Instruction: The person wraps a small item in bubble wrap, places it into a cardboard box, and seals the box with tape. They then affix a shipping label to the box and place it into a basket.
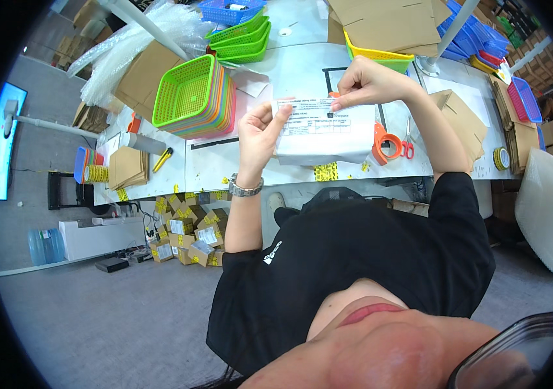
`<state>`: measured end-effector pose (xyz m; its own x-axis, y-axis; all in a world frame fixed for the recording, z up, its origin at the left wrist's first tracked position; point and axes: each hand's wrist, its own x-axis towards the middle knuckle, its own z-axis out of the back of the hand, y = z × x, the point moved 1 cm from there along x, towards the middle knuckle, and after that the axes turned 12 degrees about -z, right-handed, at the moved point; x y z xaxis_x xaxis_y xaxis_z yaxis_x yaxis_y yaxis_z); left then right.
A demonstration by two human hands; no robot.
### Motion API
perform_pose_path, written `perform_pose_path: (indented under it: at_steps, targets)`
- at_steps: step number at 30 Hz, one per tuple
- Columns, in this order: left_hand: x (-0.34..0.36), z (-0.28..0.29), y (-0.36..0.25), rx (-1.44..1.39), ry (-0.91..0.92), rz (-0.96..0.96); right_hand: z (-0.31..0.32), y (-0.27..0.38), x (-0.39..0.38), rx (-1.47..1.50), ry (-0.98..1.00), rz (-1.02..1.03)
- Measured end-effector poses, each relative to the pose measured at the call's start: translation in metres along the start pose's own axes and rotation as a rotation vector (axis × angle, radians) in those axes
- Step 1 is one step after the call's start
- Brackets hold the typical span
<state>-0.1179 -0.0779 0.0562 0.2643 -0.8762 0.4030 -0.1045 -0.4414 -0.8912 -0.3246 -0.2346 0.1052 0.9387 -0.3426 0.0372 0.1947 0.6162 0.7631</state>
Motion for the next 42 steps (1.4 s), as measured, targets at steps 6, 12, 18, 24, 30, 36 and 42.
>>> perform_pose_path:
  at_steps: [6,12,18,24,30,36,42]
  targets:
    - [-0.001,-0.003,0.013,0.07,-0.017,-0.099,0.003,-0.019,-0.023,-0.115,-0.123,-0.052]
    - [-0.005,-0.007,-0.014,0.639,-0.146,-0.594,-0.01,-0.05,-0.06,0.188,-0.489,-0.296]
    - [-0.015,-0.057,0.0,0.962,0.521,-0.978,-0.088,-0.039,-0.03,0.918,-0.507,-0.236]
    - [0.003,-0.048,0.01,0.914,0.48,-0.834,-0.086,-0.031,-0.037,0.69,-0.521,-0.293]
    - [0.03,-0.056,0.009,1.055,0.457,-0.741,-0.083,-0.026,-0.042,0.538,-0.514,-0.244]
    - [0.033,-0.058,0.012,1.039,0.472,-0.752,-0.083,-0.02,-0.041,0.559,-0.614,-0.121]
    - [0.035,-0.057,0.018,1.056,0.467,-0.792,-0.083,-0.021,-0.041,0.587,-0.685,-0.027]
